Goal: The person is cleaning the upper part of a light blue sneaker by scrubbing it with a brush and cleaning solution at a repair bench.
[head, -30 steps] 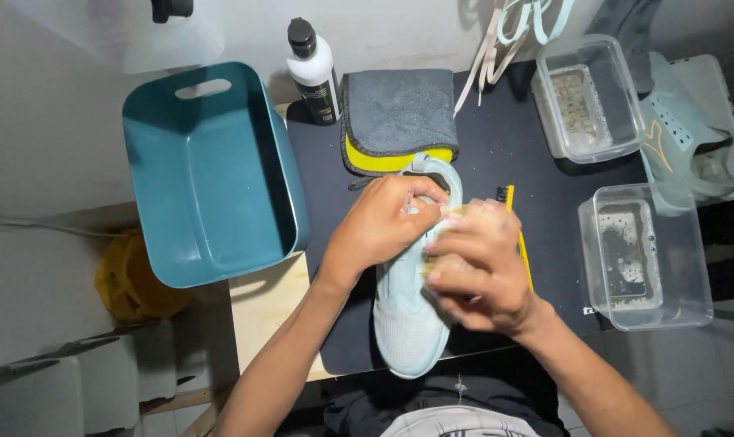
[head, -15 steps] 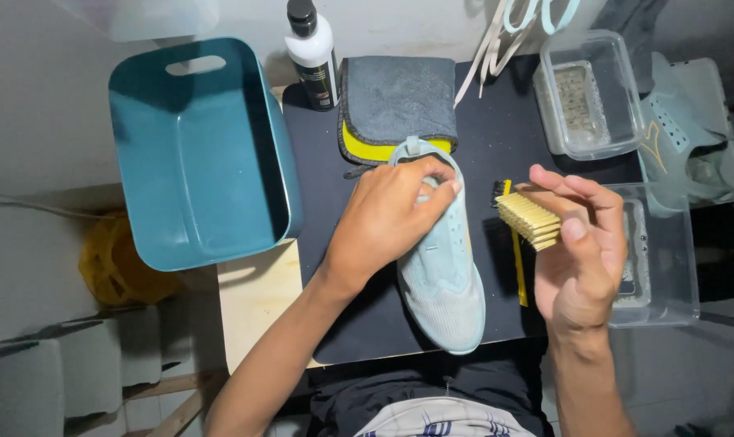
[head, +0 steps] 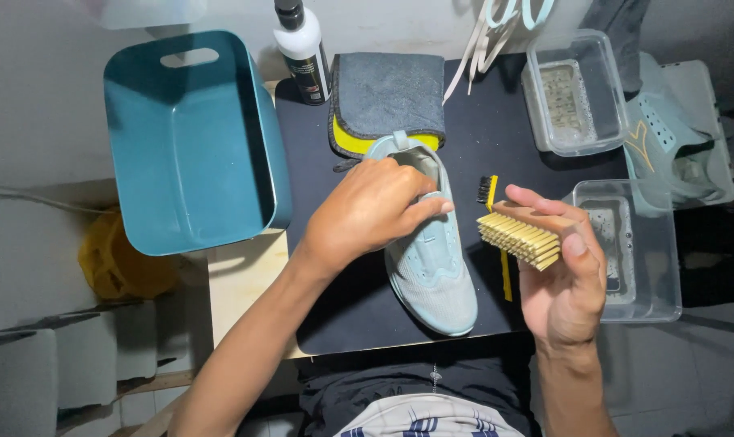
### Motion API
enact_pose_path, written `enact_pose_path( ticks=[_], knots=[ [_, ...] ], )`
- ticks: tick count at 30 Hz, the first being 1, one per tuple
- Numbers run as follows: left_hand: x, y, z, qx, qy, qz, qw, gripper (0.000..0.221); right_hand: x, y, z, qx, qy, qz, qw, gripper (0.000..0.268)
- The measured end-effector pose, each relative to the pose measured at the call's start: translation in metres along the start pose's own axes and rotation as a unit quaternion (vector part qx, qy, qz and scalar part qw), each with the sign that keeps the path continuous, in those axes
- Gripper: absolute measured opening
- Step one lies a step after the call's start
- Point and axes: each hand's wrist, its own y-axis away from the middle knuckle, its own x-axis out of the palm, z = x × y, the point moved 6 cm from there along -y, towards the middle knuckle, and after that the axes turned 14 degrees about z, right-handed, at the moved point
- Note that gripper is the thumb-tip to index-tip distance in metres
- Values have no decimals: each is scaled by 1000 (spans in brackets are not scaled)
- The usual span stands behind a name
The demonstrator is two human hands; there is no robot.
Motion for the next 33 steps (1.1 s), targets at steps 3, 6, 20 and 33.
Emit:
enact_pose_path(
  ticks=[3,6,20,33],
  knots=[
    [-6,10,-2,-53,35,-14,998,59,-4,3,3,-13,-46,21,999,35],
    [-5,26,0,-122,205,29,971,48,-9,7,9,-13,-58,18,998,35],
    [37,53,-16,-314,595,56,738,94,7,8,14,-7,178,83,980,26],
    [69,36,0,-259,756,6,600,14,72,33,14,-232,467,322,790,21]
  ],
)
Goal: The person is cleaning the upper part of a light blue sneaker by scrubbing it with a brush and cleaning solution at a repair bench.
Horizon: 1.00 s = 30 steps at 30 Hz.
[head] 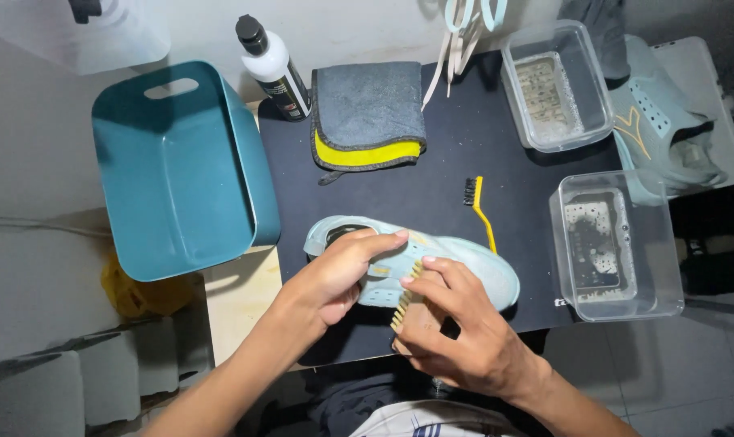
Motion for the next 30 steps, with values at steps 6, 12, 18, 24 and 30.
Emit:
enact_pose_path(
  ticks=[6,12,18,24,30],
  knots=[
    [-9,14,-5,17,51,-27,998,34,-25,-10,-17,62,31,-42,997,30],
    [-8,0,1,67,129,78,986,26,0,-18,-1,-56,-6,3,998,17],
    [4,17,-11,43,114,86,989,63,-17,-26,-33,61,33,-91,993,25],
    [22,34,-22,6,102,80,992,73,5,-31,-23,-23,-4,-15,1000,16],
    [13,21,-17,66,116,173,976,78,4,-44,-25,11,-60,-84,995,26]
  ],
)
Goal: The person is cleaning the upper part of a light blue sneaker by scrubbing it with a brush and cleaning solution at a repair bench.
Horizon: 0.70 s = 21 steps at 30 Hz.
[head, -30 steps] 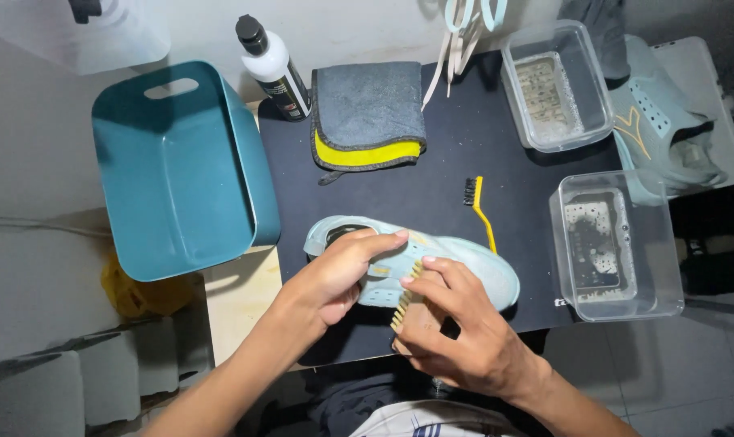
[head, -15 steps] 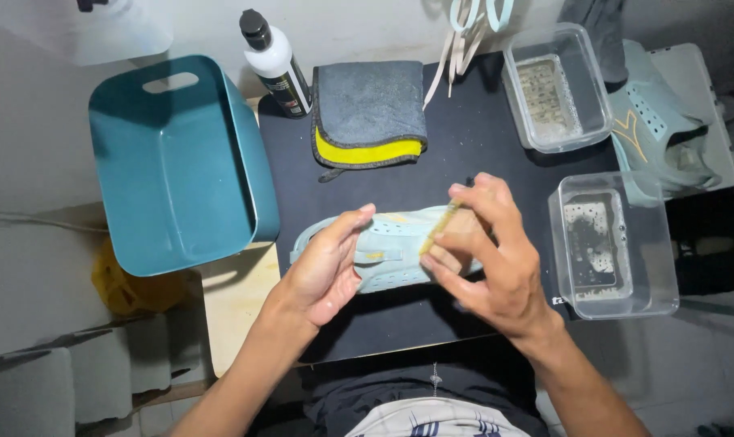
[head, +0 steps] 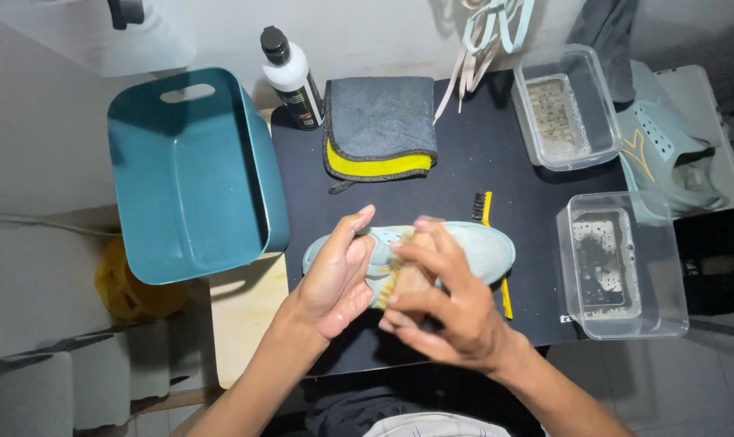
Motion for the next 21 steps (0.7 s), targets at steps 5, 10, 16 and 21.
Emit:
enact_pose_path(
  ticks=[5,10,16,21],
  knots=[
    [-10,3,7,-1,-3,-33,999,70,8,-5,-5,-24,22,74,997,15],
    [-14,1,5,-3,22,-44,999,57,9,-23,11,-49,4,36,998,20],
    [-10,2,5,56,78,25,995,67,10,-31,-12,-40,5,8,999,15],
    [-10,3,3,49,49,39,997,84,9,-33,-1,-13,-68,-6,998,25]
  ],
)
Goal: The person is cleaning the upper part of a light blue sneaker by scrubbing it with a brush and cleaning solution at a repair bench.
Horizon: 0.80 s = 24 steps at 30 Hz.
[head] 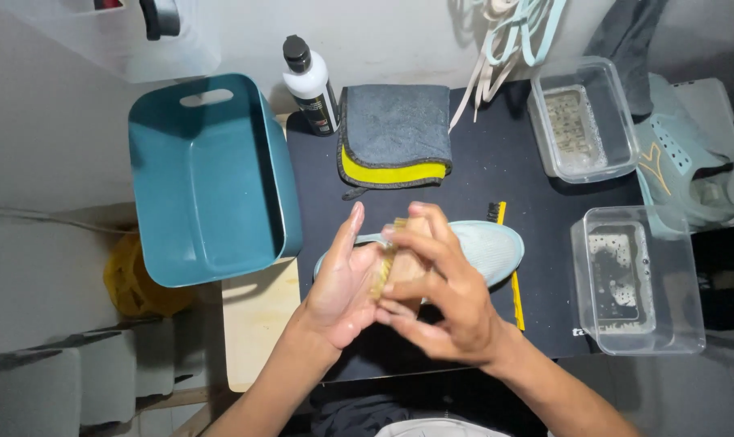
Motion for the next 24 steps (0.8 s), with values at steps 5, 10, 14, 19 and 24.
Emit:
enact_pose_path(
  ticks=[5,10,14,19,24],
  knots=[
    [1,-2,1,28,12,45,999,87,0,-3,-2,-19,55,34,998,19],
    [21,-1,-8,9,-14,27,1000,95,-32,-13,-28,124,30,-32,991,21],
    [21,-1,-8,7,-16,32,999,103,-27,-9,-18,105,23,-15,994,20],
    [-6,3,7,12,96,-52,994,79,11,1,28,-48,35,55,997,15],
    [16,0,-3,65,15,111,992,97,-5,0,-8,6,6,20,1000,18]
  ],
)
